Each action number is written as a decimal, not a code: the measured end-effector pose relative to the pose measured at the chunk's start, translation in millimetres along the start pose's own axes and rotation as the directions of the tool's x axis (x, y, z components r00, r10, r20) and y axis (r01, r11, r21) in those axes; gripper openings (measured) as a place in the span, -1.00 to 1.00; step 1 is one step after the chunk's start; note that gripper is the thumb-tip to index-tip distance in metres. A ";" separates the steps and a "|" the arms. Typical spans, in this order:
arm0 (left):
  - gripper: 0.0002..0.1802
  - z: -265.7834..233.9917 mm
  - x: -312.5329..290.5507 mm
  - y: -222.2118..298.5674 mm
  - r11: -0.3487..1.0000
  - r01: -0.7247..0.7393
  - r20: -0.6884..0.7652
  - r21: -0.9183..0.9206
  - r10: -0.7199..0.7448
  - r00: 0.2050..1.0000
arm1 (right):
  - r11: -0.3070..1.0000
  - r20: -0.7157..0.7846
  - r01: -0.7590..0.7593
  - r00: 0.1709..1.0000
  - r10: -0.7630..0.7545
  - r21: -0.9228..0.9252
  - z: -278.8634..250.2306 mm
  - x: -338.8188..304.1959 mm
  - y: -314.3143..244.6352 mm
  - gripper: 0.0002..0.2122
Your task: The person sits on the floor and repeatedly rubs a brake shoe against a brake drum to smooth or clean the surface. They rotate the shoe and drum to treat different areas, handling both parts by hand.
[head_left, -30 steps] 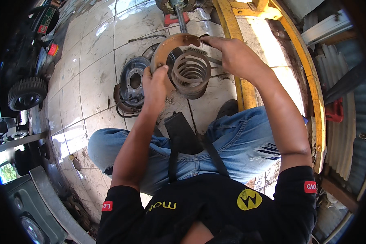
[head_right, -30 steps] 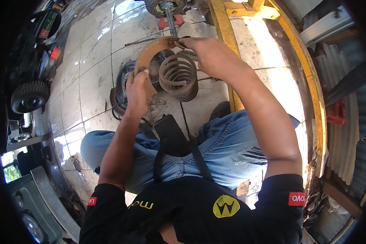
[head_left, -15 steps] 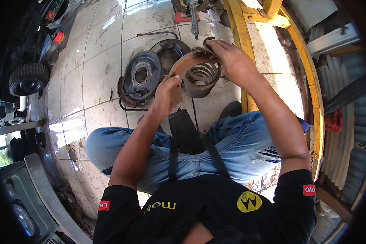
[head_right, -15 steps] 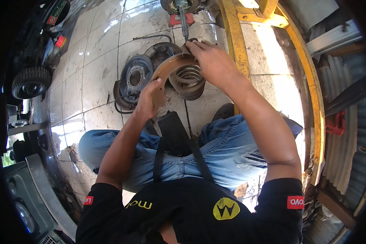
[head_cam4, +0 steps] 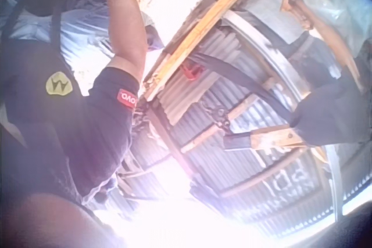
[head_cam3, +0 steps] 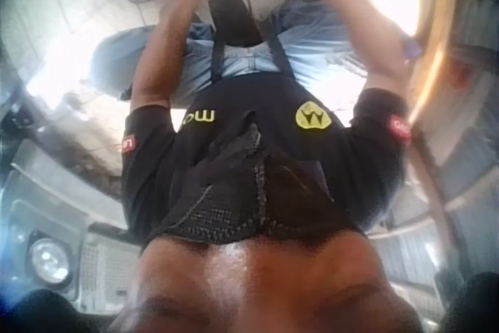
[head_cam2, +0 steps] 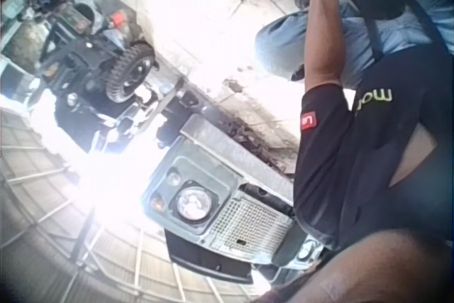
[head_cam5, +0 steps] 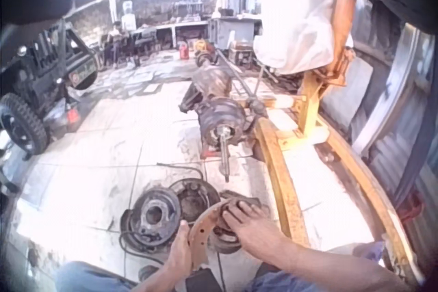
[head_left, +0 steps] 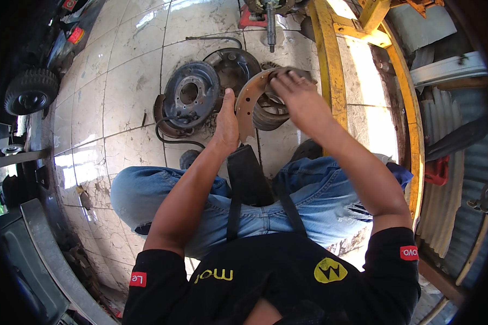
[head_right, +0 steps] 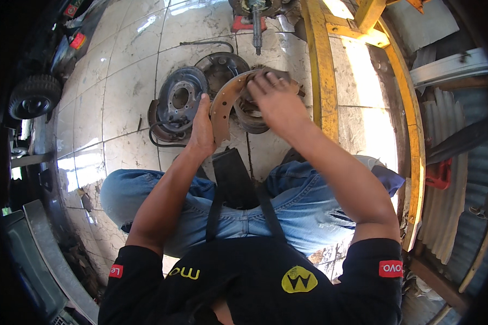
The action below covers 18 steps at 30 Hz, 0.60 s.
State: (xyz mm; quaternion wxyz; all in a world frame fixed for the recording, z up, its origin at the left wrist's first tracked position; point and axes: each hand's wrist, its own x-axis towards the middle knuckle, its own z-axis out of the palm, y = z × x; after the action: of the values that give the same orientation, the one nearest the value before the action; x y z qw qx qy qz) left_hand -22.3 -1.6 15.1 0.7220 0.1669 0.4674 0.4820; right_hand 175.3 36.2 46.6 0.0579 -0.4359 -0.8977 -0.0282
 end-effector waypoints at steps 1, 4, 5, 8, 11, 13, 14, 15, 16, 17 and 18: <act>-0.35 -1.9 2.9 -0.8 1.000 0.004 -0.003 -0.020 -0.004 1.000 | 0.999 0.033 0.047 0.998 -0.048 0.023 1.2 -0.9 -10.1 -0.55; -0.37 -1.7 5.2 -4.9 0.999 0.009 -0.012 -0.036 -0.009 1.000 | 0.990 0.012 0.045 0.999 -0.047 0.137 2.4 -1.8 -7.0 -0.56; -0.37 1.0 4.4 -5.2 0.998 0.019 -0.007 -0.055 -0.020 1.000 | 0.986 0.023 -0.021 1.000 0.017 0.164 1.8 -0.6 -2.0 -0.55; -0.39 5.4 2.7 -3.8 0.994 0.047 -0.013 -0.096 -0.049 0.999 | 0.997 0.045 -0.029 0.999 0.026 0.065 2.4 -3.8 -13.5 -0.52; -0.40 4.4 2.4 -4.1 0.993 0.068 -0.050 -0.096 -0.073 0.996 | 0.982 0.050 0.075 0.995 -0.085 0.173 -3.9 -4.5 -27.1 -0.51; -0.41 5.7 1.7 -4.7 0.994 0.064 -0.071 -0.083 -0.070 0.995 | 0.984 0.049 0.020 0.998 -0.029 0.180 -3.7 -0.4 -20.3 -0.45; -0.41 6.3 2.0 -5.1 0.994 0.063 -0.070 -0.094 -0.069 0.995 | 0.983 0.051 -0.011 0.999 0.002 0.182 -4.1 0.1 -17.6 -0.42; -0.42 6.5 2.4 -5.3 0.993 0.061 -0.070 -0.106 -0.069 0.995 | 0.984 0.039 0.023 0.999 -0.031 0.178 -4.6 -2.1 -19.2 -0.46; -0.42 6.2 3.6 -5.1 0.991 0.055 -0.073 -0.119 -0.064 0.995 | 0.983 0.025 0.064 0.997 -0.070 0.175 -4.6 -4.1 -22.6 -0.49; -0.43 4.4 5.7 -5.7 0.990 0.038 -0.050 -0.138 -0.045 0.998 | 0.980 0.012 0.104 0.994 -0.108 0.171 -4.8 -5.7 -24.5 -0.52; -0.44 1.3 8.4 -7.0 0.987 0.021 -0.028 -0.158 -0.026 0.999 | 0.964 0.041 0.100 0.993 -0.113 0.247 -8.2 -5.5 -24.1 -0.49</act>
State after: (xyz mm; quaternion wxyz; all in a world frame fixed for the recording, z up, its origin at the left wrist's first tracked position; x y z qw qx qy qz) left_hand -16.6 2.4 6.6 0.7316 0.0967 0.4405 0.5113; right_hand 160.4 16.2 54.0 0.0849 -0.3773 -0.9177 0.0914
